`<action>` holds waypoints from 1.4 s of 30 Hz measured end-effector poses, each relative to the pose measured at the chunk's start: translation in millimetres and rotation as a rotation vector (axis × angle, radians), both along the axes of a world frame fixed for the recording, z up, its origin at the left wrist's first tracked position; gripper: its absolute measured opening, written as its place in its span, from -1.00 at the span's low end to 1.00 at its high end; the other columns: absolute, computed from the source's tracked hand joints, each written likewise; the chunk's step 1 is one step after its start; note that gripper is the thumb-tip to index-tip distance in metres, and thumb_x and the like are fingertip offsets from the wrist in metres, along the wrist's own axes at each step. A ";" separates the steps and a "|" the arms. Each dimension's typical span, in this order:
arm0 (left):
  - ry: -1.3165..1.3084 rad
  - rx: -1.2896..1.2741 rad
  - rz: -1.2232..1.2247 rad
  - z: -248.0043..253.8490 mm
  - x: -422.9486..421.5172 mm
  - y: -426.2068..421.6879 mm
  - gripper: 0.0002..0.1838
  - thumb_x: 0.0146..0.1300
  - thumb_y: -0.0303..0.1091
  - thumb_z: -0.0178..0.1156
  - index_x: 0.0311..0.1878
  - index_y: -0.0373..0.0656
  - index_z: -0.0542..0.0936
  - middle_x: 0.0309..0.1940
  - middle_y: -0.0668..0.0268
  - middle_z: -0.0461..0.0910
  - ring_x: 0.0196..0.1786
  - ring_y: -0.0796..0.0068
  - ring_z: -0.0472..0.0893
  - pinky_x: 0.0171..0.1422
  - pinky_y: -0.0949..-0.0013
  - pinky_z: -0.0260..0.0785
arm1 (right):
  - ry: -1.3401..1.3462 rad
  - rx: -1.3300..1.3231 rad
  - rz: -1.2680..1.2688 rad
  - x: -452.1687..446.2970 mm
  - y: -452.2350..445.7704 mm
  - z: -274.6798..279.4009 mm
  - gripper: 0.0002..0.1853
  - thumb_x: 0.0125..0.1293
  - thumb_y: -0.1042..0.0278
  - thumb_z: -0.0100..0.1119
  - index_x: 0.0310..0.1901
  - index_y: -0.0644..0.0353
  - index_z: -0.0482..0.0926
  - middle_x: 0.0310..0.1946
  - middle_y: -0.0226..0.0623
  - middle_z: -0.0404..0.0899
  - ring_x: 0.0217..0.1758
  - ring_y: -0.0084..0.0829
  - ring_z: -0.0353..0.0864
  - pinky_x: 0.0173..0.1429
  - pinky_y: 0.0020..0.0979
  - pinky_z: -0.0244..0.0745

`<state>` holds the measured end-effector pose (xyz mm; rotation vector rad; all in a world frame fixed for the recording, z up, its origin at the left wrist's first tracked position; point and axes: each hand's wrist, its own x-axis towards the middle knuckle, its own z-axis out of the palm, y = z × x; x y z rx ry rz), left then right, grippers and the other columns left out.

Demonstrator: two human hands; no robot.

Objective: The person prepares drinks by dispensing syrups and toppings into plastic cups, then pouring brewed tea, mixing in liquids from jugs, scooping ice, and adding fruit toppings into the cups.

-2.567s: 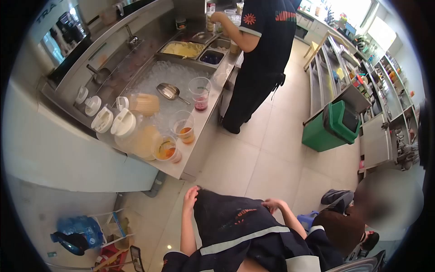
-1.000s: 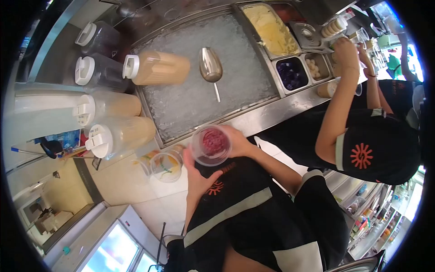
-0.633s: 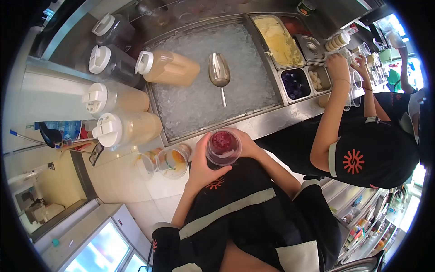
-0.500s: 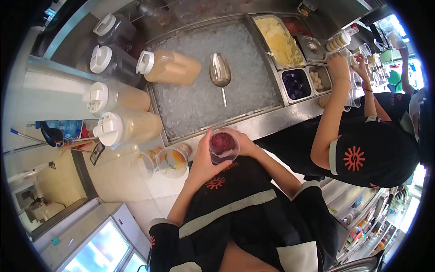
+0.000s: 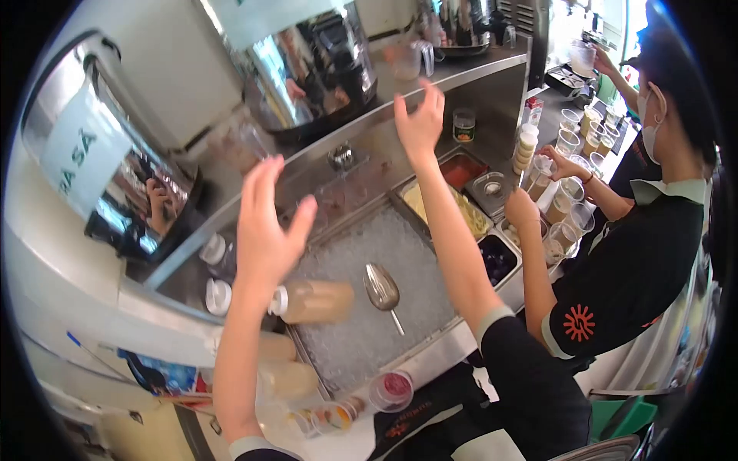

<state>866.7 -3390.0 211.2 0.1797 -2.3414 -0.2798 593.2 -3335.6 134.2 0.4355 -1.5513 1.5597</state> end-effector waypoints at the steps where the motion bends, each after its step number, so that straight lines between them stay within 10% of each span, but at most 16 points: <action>1: 0.069 -0.074 -0.007 14.7 -23.4 -9.3 -0.49 0.03 -0.28 0.17 0.05 -0.26 0.32 0.03 0.06 0.33 0.09 0.13 0.33 0.18 0.28 0.15 | 0.007 0.026 -0.119 -23.9 -3.7 21.6 -0.39 -0.07 0.23 0.22 0.02 0.27 0.23 -0.01 -0.04 0.28 0.05 -0.10 0.31 0.05 -0.26 0.29; 5: 0.204 -0.042 -0.056 58.4 -89.9 -31.9 -0.58 0.11 -0.22 0.12 -0.02 -0.28 0.39 -0.13 0.14 0.47 -0.06 0.27 0.47 0.04 0.34 0.27 | -0.521 0.361 0.060 -79.8 2.7 78.8 -0.25 -0.17 -0.09 0.27 -0.01 0.27 0.29 -0.08 -0.06 0.41 -0.05 -0.17 0.45 -0.08 -0.18 0.40; 8: 0.180 0.185 -0.292 77.0 -120.5 -37.7 -0.63 0.12 -0.22 0.12 -0.07 -0.26 0.44 -0.22 0.25 0.54 -0.20 0.48 0.53 -0.09 0.45 0.34 | -0.464 0.279 0.198 -64.9 19.9 86.0 -0.61 -0.09 0.19 0.25 -0.27 0.31 0.47 -0.24 0.02 0.51 -0.09 -0.05 0.49 -0.03 -0.17 0.41; 15: -0.046 0.354 -0.258 101.1 -133.2 -26.3 -0.62 0.05 -0.20 0.20 -0.10 -0.17 0.46 -0.49 0.46 0.44 -0.51 0.70 0.37 -0.49 0.61 0.22 | -0.215 0.386 0.415 40.7 94.5 60.8 -0.65 -0.16 0.15 0.28 -0.45 0.27 0.46 -0.46 -0.07 0.52 -0.33 -0.12 0.51 -0.26 -0.25 0.38; 19: -0.170 0.503 -0.307 107.4 -140.6 -40.9 -0.55 -0.03 -0.15 0.26 -0.02 0.07 0.47 -0.40 0.55 0.46 -0.37 0.74 0.40 -0.25 0.59 0.24 | -0.157 0.352 0.647 51.2 65.7 34.0 -0.60 -0.14 0.17 0.32 -0.37 0.34 0.50 -0.55 -0.17 0.52 -0.48 -0.39 0.52 -0.35 -0.42 0.38; 28: 0.217 -0.212 -0.247 85.5 -129.4 -20.4 -0.68 -0.04 -0.43 0.21 -0.13 -0.13 0.52 -0.32 0.35 0.56 -0.25 0.56 0.50 -0.17 0.49 0.31 | -0.211 0.286 0.611 63.7 57.5 27.2 -0.67 -0.10 0.25 0.32 -0.36 0.30 0.48 -0.57 -0.22 0.51 -0.52 -0.40 0.47 -0.36 -0.44 0.38; 30: 0.282 -0.308 -0.316 81.2 -126.2 -13.8 -0.75 -0.06 -0.44 0.16 -0.22 -0.10 0.55 -0.27 0.29 0.55 -0.15 0.25 0.45 -0.03 0.34 0.29 | -0.188 0.256 0.594 62.0 59.8 22.5 -0.65 -0.10 0.24 0.32 -0.36 0.31 0.47 -0.58 -0.23 0.50 -0.53 -0.42 0.46 -0.37 -0.44 0.37; 42: 0.293 -0.600 -0.210 65.3 -120.4 -7.3 -0.74 -0.03 -0.41 0.09 -0.19 -0.01 0.53 -0.27 0.44 0.53 -0.20 0.39 0.48 -0.16 0.38 0.39 | -0.195 0.248 0.584 61.8 65.6 8.8 -0.64 -0.11 0.25 0.33 -0.35 0.32 0.46 -0.61 -0.26 0.47 -0.54 -0.46 0.44 -0.37 -0.46 0.37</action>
